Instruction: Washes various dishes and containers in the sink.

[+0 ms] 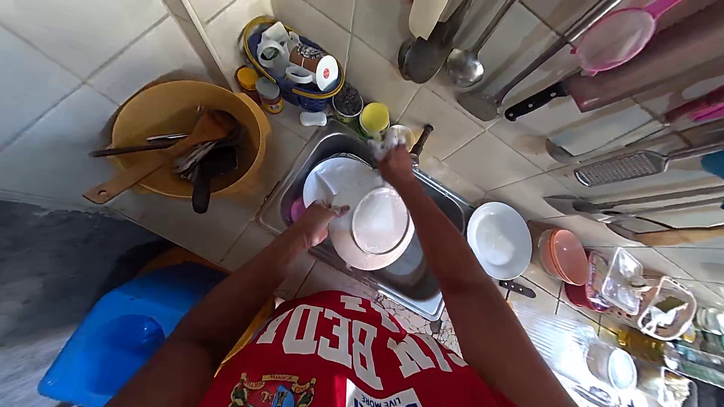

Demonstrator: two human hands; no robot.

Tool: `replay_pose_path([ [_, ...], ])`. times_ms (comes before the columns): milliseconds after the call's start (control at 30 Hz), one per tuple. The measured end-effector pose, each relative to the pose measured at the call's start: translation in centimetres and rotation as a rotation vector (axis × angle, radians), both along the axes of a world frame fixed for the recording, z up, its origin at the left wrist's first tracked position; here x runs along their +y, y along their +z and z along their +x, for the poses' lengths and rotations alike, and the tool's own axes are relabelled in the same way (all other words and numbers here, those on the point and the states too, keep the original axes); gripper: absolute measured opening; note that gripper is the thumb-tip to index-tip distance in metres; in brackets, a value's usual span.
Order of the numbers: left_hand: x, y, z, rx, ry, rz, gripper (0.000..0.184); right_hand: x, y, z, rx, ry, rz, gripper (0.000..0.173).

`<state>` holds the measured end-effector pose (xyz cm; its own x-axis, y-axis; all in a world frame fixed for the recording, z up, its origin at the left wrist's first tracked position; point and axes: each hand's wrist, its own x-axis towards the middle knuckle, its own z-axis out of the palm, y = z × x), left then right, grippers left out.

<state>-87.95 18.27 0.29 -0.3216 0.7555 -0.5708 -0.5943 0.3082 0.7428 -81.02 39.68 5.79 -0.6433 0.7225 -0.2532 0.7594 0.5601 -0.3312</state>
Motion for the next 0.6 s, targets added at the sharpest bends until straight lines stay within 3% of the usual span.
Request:
replay_pose_path([
  [167,-1.0,-2.6,-1.7,-0.087,0.268,-0.066,0.031,7.4,-3.1,-2.8,0.068,-0.14,0.327,0.042],
  [367,-1.9,-5.0,-2.7,-0.21,0.494,-0.216,0.035,8.4,-5.9,-6.4,-0.367,-0.228,0.114,0.033],
  [500,-1.9,-6.3,-2.7,-0.232,0.535,-0.245,0.037,8.7,-6.4,-6.4,-0.386,-0.192,0.049,0.036],
  [600,-1.7,-6.2,-2.2,-0.197,0.518,-0.236,0.037,8.8,-4.1,-5.5,-0.319,-0.2,0.084,0.034],
])
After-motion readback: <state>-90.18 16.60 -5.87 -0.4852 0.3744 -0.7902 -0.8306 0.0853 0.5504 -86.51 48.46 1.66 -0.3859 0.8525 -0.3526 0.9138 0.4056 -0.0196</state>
